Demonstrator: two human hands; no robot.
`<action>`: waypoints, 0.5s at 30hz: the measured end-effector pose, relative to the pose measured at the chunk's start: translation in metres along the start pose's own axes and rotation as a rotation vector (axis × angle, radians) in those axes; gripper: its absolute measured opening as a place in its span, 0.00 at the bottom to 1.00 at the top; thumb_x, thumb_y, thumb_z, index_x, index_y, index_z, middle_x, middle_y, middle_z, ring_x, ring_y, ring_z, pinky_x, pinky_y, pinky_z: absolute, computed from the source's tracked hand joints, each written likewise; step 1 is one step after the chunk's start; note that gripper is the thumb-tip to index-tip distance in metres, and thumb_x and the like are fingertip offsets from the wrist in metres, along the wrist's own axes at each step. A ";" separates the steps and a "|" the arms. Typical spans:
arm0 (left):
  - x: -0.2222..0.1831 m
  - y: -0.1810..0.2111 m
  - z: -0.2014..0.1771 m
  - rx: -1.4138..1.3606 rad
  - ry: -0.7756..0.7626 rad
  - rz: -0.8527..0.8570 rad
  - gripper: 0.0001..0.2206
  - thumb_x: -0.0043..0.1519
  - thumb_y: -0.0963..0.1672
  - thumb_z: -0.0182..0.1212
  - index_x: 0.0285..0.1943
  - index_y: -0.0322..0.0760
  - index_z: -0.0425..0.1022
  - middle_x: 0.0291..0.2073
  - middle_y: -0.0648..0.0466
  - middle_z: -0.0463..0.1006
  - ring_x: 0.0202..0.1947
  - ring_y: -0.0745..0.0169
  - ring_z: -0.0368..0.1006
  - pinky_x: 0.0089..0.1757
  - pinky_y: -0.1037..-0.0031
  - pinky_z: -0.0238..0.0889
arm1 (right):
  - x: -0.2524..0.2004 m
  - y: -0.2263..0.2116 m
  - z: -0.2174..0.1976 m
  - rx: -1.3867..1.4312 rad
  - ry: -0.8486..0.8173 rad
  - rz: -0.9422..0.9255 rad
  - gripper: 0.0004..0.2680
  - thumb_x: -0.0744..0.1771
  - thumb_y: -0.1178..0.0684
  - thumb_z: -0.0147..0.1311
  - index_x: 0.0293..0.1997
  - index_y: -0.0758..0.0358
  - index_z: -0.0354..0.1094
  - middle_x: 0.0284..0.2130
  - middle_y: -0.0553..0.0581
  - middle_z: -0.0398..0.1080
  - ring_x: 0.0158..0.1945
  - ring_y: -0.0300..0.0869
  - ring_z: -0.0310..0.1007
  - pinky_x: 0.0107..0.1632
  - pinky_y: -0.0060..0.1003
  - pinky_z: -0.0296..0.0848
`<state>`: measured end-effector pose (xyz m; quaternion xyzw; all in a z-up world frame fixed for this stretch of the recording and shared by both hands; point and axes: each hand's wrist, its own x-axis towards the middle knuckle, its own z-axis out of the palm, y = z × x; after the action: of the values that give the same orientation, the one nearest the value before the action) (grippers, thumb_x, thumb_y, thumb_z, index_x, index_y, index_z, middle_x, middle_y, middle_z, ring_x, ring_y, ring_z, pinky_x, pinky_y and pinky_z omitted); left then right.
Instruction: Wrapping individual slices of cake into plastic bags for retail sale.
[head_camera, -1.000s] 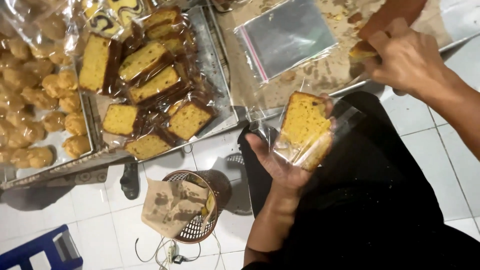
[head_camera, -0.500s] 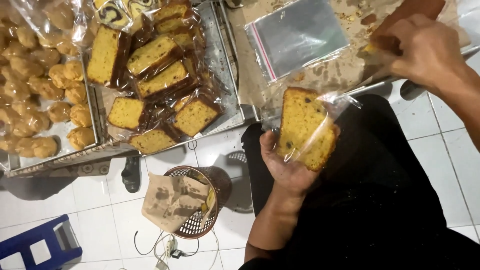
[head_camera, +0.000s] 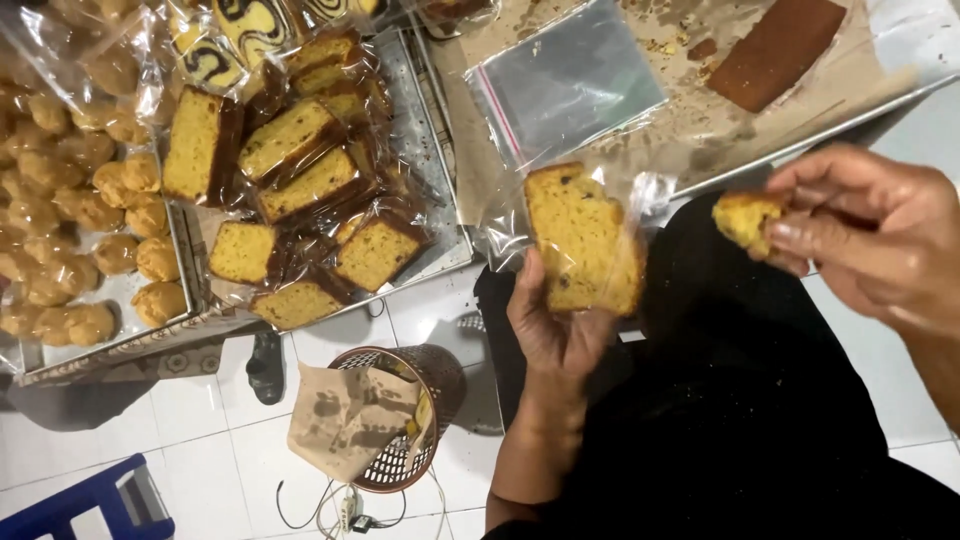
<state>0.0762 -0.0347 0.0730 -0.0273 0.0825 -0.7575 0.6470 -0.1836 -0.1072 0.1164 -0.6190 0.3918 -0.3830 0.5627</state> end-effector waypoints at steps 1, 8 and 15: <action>-0.002 0.000 -0.001 -0.082 -0.036 -0.046 0.27 0.71 0.43 0.57 0.77 0.26 0.56 0.69 0.35 0.64 0.69 0.40 0.63 0.69 0.52 0.58 | -0.005 -0.012 0.005 -0.167 0.024 0.044 0.10 0.64 0.70 0.48 0.50 0.82 0.64 0.29 0.72 0.73 0.24 0.49 0.76 0.24 0.34 0.77; -0.004 -0.010 -0.018 -0.070 -0.136 -0.061 0.19 0.73 0.45 0.56 0.72 0.32 0.68 0.64 0.42 0.74 0.64 0.47 0.73 0.65 0.51 0.69 | -0.034 -0.027 0.033 -0.549 0.127 -0.381 0.15 0.61 0.67 0.61 0.46 0.82 0.58 0.49 0.76 0.67 0.40 0.52 0.74 0.41 0.37 0.76; -0.008 -0.016 -0.028 -0.044 -0.127 -0.097 0.24 0.69 0.46 0.61 0.73 0.33 0.67 0.64 0.40 0.74 0.63 0.43 0.74 0.63 0.48 0.70 | -0.053 -0.032 0.047 -0.413 0.214 -0.303 0.16 0.62 0.69 0.60 0.51 0.80 0.56 0.51 0.74 0.64 0.40 0.47 0.71 0.42 0.34 0.73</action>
<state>0.0572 -0.0221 0.0485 -0.0936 0.0564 -0.7825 0.6130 -0.1599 -0.0385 0.1428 -0.7281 0.4216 -0.4381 0.3165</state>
